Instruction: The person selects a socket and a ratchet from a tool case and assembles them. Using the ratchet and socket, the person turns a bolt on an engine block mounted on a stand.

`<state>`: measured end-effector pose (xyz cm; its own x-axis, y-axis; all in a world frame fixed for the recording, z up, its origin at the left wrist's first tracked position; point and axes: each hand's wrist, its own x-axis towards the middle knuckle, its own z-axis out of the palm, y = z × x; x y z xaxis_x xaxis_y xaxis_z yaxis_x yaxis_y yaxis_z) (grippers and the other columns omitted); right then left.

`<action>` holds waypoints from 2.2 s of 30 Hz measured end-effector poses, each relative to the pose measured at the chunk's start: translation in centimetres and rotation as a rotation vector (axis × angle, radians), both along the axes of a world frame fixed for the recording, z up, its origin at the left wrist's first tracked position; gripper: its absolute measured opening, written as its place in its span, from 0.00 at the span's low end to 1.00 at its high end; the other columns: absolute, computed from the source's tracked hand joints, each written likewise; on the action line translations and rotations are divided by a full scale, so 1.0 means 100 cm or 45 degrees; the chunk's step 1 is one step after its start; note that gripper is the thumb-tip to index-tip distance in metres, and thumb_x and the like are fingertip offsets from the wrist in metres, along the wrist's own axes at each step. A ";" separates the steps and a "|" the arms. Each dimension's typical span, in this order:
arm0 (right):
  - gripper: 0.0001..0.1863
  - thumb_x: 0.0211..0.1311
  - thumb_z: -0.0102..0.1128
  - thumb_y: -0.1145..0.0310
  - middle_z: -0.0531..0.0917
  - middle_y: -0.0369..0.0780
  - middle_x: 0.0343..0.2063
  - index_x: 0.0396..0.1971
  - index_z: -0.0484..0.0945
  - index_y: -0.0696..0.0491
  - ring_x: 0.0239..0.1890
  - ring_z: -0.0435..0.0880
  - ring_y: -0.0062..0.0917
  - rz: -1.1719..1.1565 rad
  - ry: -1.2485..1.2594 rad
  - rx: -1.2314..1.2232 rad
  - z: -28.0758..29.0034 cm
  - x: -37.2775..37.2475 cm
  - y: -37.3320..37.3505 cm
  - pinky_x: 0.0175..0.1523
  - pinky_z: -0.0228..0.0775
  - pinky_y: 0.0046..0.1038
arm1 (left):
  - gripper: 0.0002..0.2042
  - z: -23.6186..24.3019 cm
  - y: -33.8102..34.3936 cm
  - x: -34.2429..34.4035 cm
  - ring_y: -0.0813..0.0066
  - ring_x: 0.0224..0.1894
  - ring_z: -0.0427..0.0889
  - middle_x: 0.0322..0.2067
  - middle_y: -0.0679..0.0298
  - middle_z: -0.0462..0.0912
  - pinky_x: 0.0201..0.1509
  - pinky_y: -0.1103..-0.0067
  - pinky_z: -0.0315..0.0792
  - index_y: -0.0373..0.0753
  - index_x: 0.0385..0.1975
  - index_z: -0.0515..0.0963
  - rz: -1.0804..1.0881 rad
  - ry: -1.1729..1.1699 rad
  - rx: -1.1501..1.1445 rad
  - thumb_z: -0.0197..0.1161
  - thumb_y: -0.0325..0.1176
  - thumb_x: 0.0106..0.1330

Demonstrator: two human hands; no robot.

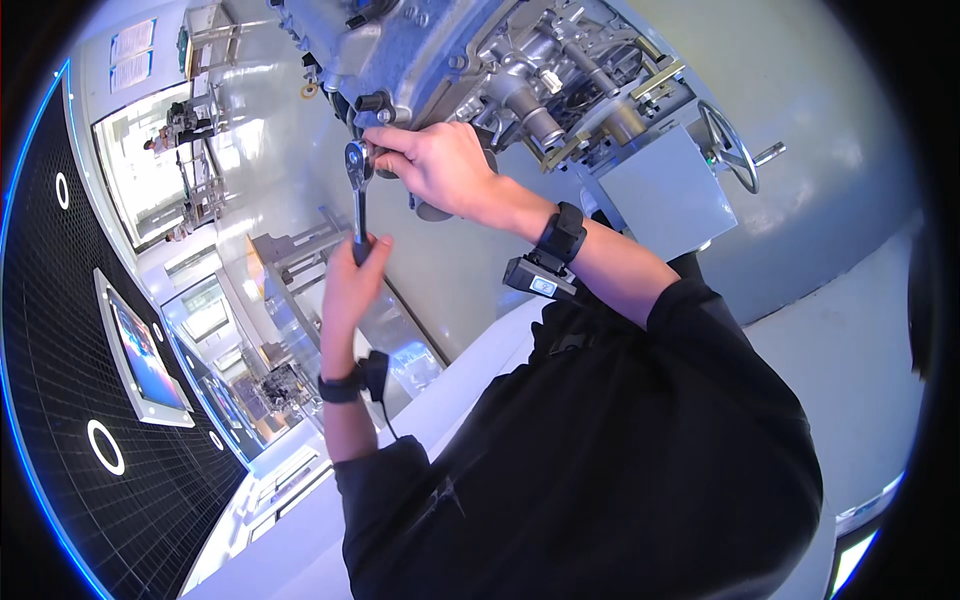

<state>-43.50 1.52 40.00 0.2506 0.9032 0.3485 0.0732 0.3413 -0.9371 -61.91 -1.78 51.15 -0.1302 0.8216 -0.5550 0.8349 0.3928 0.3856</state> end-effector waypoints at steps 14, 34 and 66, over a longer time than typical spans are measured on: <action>0.15 0.56 0.66 0.61 0.83 0.39 0.19 0.44 0.81 0.44 0.20 0.83 0.34 0.036 -0.007 -0.136 0.004 -0.001 -0.005 0.27 0.74 0.32 | 0.16 0.017 -0.046 0.065 0.78 0.15 0.71 0.17 0.67 0.70 0.13 0.80 0.61 0.37 0.32 0.68 0.120 -0.171 -0.186 0.58 0.44 0.70; 0.16 0.57 0.65 0.59 0.84 0.40 0.22 0.45 0.82 0.47 0.23 0.83 0.38 0.012 0.007 -0.036 0.005 0.005 -0.002 0.29 0.75 0.34 | 0.18 0.021 0.078 -0.024 0.86 0.21 0.64 0.17 0.75 0.68 0.23 0.81 0.59 0.36 0.24 0.76 -0.468 0.281 0.280 0.69 0.47 0.60; 0.14 0.59 0.64 0.55 0.83 0.39 0.18 0.44 0.82 0.43 0.21 0.82 0.37 0.105 -0.075 0.009 0.001 0.008 0.002 0.28 0.73 0.34 | 0.16 -0.015 -0.016 0.002 0.82 0.16 0.71 0.13 0.69 0.70 0.17 0.82 0.61 0.38 0.21 0.70 0.054 -0.026 -0.075 0.63 0.41 0.66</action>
<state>-42.74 1.68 40.11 0.1543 0.9175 0.3667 0.0999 0.3548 -0.9296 -61.70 -3.42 49.65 -0.1526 0.7815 -0.6049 0.8091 0.4503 0.3776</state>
